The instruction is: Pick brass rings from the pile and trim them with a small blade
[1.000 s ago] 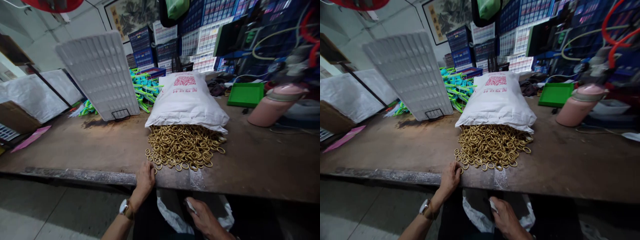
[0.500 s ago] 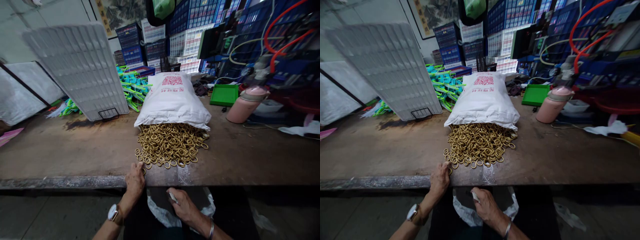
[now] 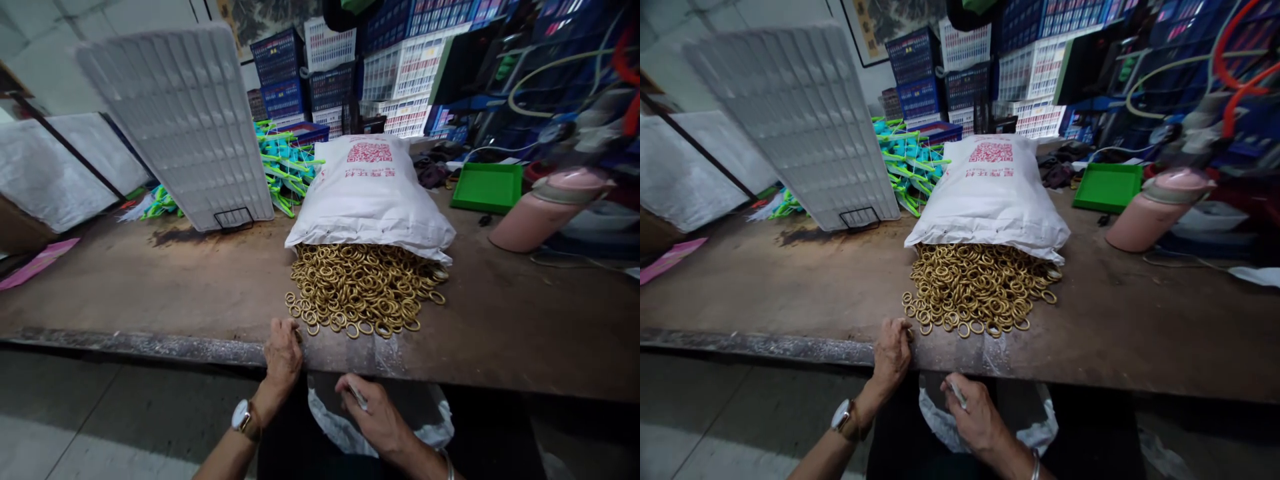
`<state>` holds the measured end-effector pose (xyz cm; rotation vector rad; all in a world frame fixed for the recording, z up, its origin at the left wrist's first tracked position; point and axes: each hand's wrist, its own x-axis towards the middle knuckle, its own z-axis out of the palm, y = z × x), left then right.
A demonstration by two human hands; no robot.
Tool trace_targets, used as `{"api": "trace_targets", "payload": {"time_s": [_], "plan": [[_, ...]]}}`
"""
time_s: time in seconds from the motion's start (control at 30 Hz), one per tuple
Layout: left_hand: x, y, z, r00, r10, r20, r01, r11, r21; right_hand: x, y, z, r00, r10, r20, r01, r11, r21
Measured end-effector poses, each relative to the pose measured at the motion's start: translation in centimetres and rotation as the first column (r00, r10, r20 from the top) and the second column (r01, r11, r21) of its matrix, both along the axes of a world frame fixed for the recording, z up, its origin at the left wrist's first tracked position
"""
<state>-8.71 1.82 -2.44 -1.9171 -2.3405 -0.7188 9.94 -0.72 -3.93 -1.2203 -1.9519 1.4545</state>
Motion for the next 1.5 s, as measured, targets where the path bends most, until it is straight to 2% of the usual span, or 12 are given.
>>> {"api": "trace_targets", "payload": {"time_s": [0.23,0.3,0.37,0.5,0.67,0.77,0.97,1.07,1.17,1.23,1.37,1.5], "plan": [[0.0,-0.1,-0.7,0.998,-0.055,0.012,0.055,0.998,-0.01,-3.1,2.0,2.8,0.986,-0.157,-0.053,0.148,0.98,-0.136],[0.0,-0.2,-0.6,0.996,-0.048,0.07,0.05,0.999,-0.014,-3.7,2.5,3.1,0.983,-0.178,-0.048,0.17,0.975,-0.142],[0.1,-0.4,-0.3,0.978,-0.06,0.201,0.057,0.998,0.017,-4.2,2.8,3.1,0.979,-0.199,-0.052,0.189,0.971,-0.144],[1.1,-1.1,0.5,0.863,-0.131,0.488,0.087,0.99,0.112,-4.6,3.4,2.8,0.96,-0.255,-0.12,0.224,0.948,-0.224],[3.3,-2.5,1.2,0.737,-0.187,0.649,0.108,0.981,0.16,-4.2,3.3,2.7,0.937,-0.284,-0.203,0.203,0.917,-0.345],[4.5,-3.1,1.4,0.665,-0.198,0.72,0.131,0.98,0.149,-3.8,3.4,3.1,0.939,-0.272,-0.209,0.206,0.934,-0.293],[5.7,-3.5,1.5,0.449,-0.164,0.878,0.174,0.98,0.094,-2.3,3.7,4.4,0.943,-0.295,-0.152,0.272,0.95,-0.152],[6.1,-3.5,1.9,0.41,-0.158,0.898,0.228,0.971,0.067,-1.6,3.5,4.8,0.95,-0.287,-0.125,0.276,0.956,-0.098],[6.4,-3.7,2.4,0.419,-0.171,0.892,0.261,0.963,0.062,-1.2,3.2,4.9,0.962,-0.25,-0.112,0.248,0.968,-0.037],[6.5,-3.8,2.6,0.383,-0.149,0.912,0.267,0.963,0.045,-1.0,3.1,4.9,0.965,-0.239,-0.105,0.238,0.971,-0.024],[6.8,-3.9,2.8,0.218,0.0,0.976,0.299,0.952,-0.067,-0.8,3.0,4.6,0.97,-0.221,-0.102,0.215,0.975,-0.062],[6.8,-4.0,3.0,0.089,0.076,0.993,0.371,0.923,-0.104,-0.4,3.1,4.1,0.975,-0.189,-0.116,0.179,0.979,-0.096]]}}
